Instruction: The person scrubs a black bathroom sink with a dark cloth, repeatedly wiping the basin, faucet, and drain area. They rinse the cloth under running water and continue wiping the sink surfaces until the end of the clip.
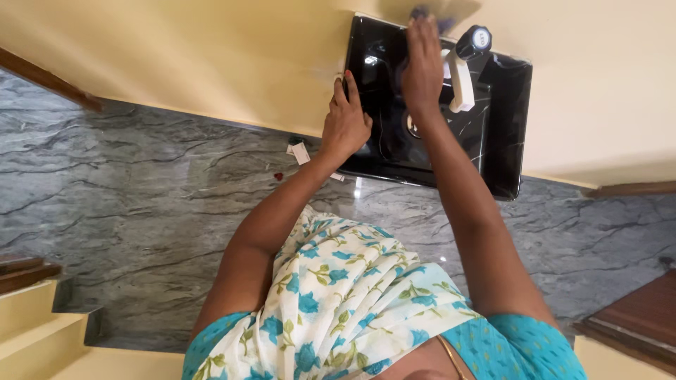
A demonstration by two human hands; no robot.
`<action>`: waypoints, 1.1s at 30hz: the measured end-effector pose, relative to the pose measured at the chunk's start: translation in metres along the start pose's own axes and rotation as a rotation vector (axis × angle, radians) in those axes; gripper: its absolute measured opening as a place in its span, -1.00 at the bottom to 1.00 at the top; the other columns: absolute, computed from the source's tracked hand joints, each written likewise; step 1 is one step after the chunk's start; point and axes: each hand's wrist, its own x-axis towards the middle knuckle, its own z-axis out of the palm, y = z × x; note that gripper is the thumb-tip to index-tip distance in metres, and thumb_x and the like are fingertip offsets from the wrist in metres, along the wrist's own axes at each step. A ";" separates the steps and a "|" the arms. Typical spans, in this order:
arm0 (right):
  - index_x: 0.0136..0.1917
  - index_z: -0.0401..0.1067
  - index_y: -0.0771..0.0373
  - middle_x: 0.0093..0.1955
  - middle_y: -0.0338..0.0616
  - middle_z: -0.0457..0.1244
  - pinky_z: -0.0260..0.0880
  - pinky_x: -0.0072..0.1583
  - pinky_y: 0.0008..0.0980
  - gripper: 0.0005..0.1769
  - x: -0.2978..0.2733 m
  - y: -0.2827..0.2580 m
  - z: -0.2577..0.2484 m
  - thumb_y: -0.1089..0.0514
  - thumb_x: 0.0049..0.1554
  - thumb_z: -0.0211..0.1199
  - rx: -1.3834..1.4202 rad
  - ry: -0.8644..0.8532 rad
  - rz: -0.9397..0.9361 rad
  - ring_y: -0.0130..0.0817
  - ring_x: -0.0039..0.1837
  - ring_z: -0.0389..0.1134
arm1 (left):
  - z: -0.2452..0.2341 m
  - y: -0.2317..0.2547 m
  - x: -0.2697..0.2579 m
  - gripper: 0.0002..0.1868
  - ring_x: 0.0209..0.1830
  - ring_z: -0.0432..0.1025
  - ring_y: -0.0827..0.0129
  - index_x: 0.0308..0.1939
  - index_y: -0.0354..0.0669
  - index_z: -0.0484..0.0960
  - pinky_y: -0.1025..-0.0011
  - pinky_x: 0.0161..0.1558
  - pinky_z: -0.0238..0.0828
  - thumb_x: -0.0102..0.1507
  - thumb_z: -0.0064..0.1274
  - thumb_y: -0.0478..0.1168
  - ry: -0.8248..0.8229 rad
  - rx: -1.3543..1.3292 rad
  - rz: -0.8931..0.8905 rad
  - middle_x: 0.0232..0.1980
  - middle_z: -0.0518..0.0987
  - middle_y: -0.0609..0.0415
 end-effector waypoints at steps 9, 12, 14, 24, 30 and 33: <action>0.65 0.09 0.49 0.68 0.19 -0.05 -0.06 0.60 -0.02 -0.11 -0.038 0.025 0.007 0.38 0.05 0.13 -0.080 -0.347 -0.054 0.15 0.65 -0.01 | 0.003 -0.001 -0.003 0.06 0.24 0.37 -0.35 0.57 -0.39 -0.23 0.04 0.14 0.47 0.23 0.15 -0.10 0.000 0.048 -0.020 0.54 0.00 -0.53; 0.61 0.32 0.15 0.63 -0.07 0.17 0.17 0.57 -0.08 -0.23 -0.071 0.059 -0.049 0.49 0.16 0.09 0.127 -0.350 -0.102 0.03 0.59 0.17 | 0.009 -0.001 -0.003 0.10 0.21 0.37 -0.40 0.55 -0.47 -0.25 0.05 0.16 0.47 0.24 0.18 -0.04 0.047 0.087 0.057 0.50 -0.02 -0.65; 0.49 0.42 0.17 0.52 -0.03 0.25 0.28 0.47 -0.08 -0.28 -0.083 0.081 -0.076 0.51 0.09 0.10 0.217 -0.363 -0.088 0.07 0.48 0.26 | 0.010 -0.003 -0.001 0.12 0.17 0.37 -0.43 0.54 -0.51 -0.25 0.05 0.13 0.47 0.23 0.20 -0.02 0.045 0.101 0.069 0.48 -0.03 -0.68; 0.30 0.47 0.43 0.21 0.13 0.39 0.44 0.27 -0.26 -0.58 -0.013 0.138 -0.039 0.24 0.29 -0.05 1.044 -0.168 0.317 -0.10 0.23 0.46 | 0.005 -0.001 0.000 0.21 0.21 0.32 -0.39 0.52 -0.58 -0.23 0.07 0.12 0.48 0.17 0.29 0.02 0.054 0.110 0.061 0.45 0.00 -0.68; 0.27 0.45 0.52 0.20 0.10 0.42 0.54 0.29 -0.25 -0.45 0.046 0.147 -0.034 0.07 0.28 -0.11 1.458 -0.553 0.535 -0.19 0.21 0.50 | -0.001 0.000 0.002 0.15 0.26 0.27 -0.49 0.49 -0.61 -0.21 0.10 0.02 0.53 0.21 0.27 0.00 0.007 0.109 0.072 0.43 -0.01 -0.70; 0.31 0.41 0.53 0.28 0.14 0.37 0.50 0.38 -0.20 -0.58 0.034 0.156 -0.029 0.14 0.41 -0.03 1.383 -0.487 0.326 -0.15 0.29 0.46 | -0.001 -0.001 -0.001 0.15 0.27 0.28 -0.45 0.52 -0.57 -0.21 0.08 0.07 0.53 0.21 0.26 -0.02 0.036 0.083 0.065 0.45 0.01 -0.67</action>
